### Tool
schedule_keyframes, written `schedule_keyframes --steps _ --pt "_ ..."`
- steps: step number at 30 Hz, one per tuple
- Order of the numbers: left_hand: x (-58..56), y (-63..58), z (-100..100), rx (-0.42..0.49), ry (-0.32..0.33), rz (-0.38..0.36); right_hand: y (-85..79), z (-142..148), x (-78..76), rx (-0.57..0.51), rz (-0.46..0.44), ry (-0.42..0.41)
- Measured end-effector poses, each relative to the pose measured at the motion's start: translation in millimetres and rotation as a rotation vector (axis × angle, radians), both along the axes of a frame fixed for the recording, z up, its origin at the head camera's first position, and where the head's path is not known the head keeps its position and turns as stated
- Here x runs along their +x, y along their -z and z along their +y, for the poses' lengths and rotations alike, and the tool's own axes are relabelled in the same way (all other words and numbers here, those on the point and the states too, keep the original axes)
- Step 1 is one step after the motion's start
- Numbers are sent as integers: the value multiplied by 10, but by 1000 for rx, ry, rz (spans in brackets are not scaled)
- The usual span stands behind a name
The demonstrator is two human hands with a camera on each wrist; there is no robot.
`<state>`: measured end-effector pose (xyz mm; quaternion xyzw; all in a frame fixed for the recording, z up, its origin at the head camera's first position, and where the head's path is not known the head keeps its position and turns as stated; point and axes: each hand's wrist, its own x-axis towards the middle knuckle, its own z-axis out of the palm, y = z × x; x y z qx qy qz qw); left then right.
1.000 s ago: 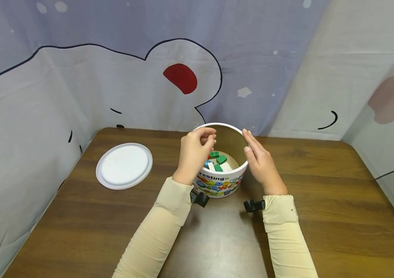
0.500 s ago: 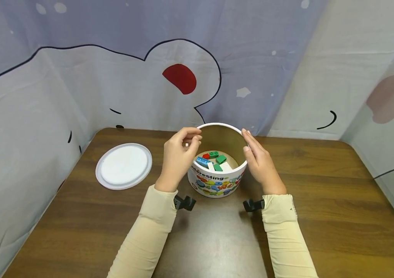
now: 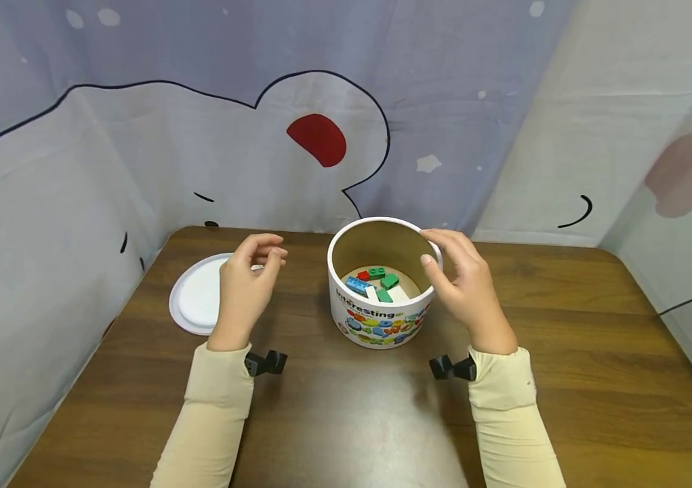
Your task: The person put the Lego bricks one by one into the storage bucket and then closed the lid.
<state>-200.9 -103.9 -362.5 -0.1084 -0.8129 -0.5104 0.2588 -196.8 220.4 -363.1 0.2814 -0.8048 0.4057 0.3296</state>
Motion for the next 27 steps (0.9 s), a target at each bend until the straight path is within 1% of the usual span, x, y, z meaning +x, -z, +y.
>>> schedule_keyframes --steps 2,5,7,9,11,12,15,19,21,23,27 --pt "4 14 -89 -16 -31 -19 -83 -130 83 -28 50 -47" --pt "-2 39 -220 -30 -75 -44 -169 -360 222 -57 104 -156" --pt "-17 56 -307 -37 -107 -50 -197 -523 314 -64 102 -225" --pt "-35 70 -396 -39 -136 -59 -195 -692 396 -75 65 -278" --pt "-65 97 -491 -43 -167 -77 -163 -856 467 -85 -8 -307" --pt "-80 112 -539 -47 -183 -93 -136 -934 499 -94 -60 -317" --pt "-124 178 -679 -56 -225 -164 -14 -1148 558 -110 -238 -331" --pt "-157 282 -854 -50 -282 -284 184 -1378 592 -110 -502 -344" --pt "-171 340 -946 -43 -312 -337 286 -1484 591 -84 -611 -341" --pt "-180 392 -1042 -42 -343 -394 408 -1584 566 -46 -697 -337" --pt "-191 487 -1221 -60 -390 -498 624 -1763 456 25 -821 -302"
